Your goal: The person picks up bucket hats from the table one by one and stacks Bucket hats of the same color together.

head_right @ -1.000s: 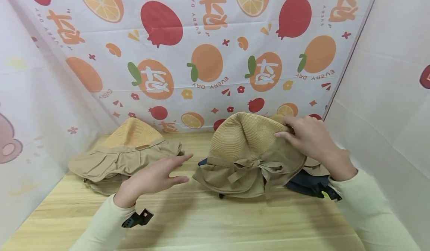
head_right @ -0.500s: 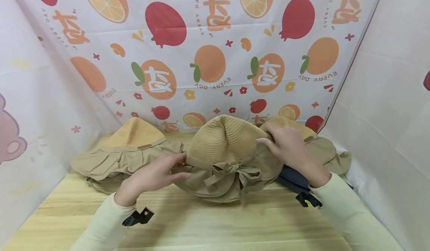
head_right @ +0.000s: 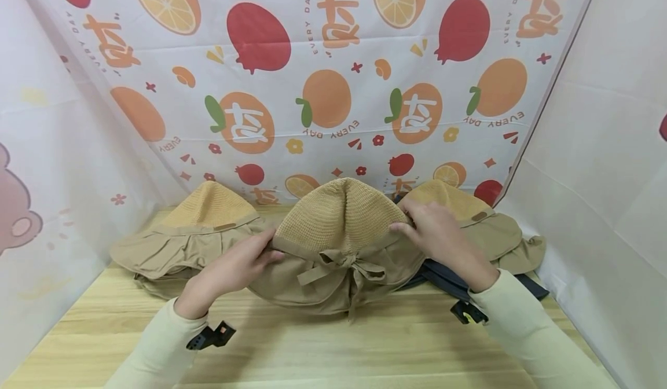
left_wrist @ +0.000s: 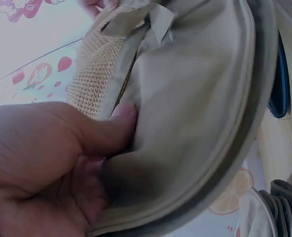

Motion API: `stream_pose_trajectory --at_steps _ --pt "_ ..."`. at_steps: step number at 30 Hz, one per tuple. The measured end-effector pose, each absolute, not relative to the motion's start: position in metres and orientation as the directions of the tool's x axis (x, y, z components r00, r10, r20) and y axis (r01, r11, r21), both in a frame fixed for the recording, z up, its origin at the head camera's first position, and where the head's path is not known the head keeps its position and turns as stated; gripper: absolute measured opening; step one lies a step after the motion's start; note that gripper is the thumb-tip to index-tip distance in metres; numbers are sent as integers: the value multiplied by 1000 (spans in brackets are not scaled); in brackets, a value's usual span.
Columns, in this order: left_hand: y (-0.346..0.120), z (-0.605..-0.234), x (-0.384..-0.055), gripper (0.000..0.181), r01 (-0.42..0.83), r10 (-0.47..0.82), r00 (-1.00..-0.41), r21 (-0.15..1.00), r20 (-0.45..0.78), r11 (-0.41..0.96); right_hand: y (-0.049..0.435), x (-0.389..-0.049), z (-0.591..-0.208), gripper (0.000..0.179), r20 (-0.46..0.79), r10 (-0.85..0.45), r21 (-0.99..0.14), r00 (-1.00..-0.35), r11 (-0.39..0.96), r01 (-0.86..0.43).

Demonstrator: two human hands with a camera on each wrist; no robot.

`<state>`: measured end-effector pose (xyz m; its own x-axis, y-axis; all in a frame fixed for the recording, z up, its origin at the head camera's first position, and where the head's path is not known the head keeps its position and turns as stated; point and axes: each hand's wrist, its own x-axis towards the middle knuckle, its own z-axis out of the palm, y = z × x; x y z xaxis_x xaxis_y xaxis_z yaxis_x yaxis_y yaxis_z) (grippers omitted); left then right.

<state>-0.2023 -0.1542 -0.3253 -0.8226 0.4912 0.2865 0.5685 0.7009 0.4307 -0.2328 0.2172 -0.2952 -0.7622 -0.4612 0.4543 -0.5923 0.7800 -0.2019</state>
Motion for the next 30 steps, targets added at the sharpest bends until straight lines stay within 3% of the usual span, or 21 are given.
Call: stream_pose_trajectory --at_steps 4,10,18,25,30 --pt "-158 -326 -202 12 610 504 -792 402 345 683 219 -234 -296 23 290 -532 -256 -795 758 -600" --pt "-168 -323 -201 10 590 497 -807 412 319 694 221 -236 -300 19 154 -641 -294 -752 697 -654" --pt "-187 -313 -200 19 584 514 -811 437 280 684 217 -240 -312 31 114 -643 -340 -758 692 -638" --pt "-217 -301 -197 23 571 492 -821 404 289 715 199 -241 -320 11 172 -627 -293 -760 704 -647" --pt "-237 -289 -196 9 552 487 -834 410 261 726 187 -242 -320 9 201 -627 -280 -753 700 -657"
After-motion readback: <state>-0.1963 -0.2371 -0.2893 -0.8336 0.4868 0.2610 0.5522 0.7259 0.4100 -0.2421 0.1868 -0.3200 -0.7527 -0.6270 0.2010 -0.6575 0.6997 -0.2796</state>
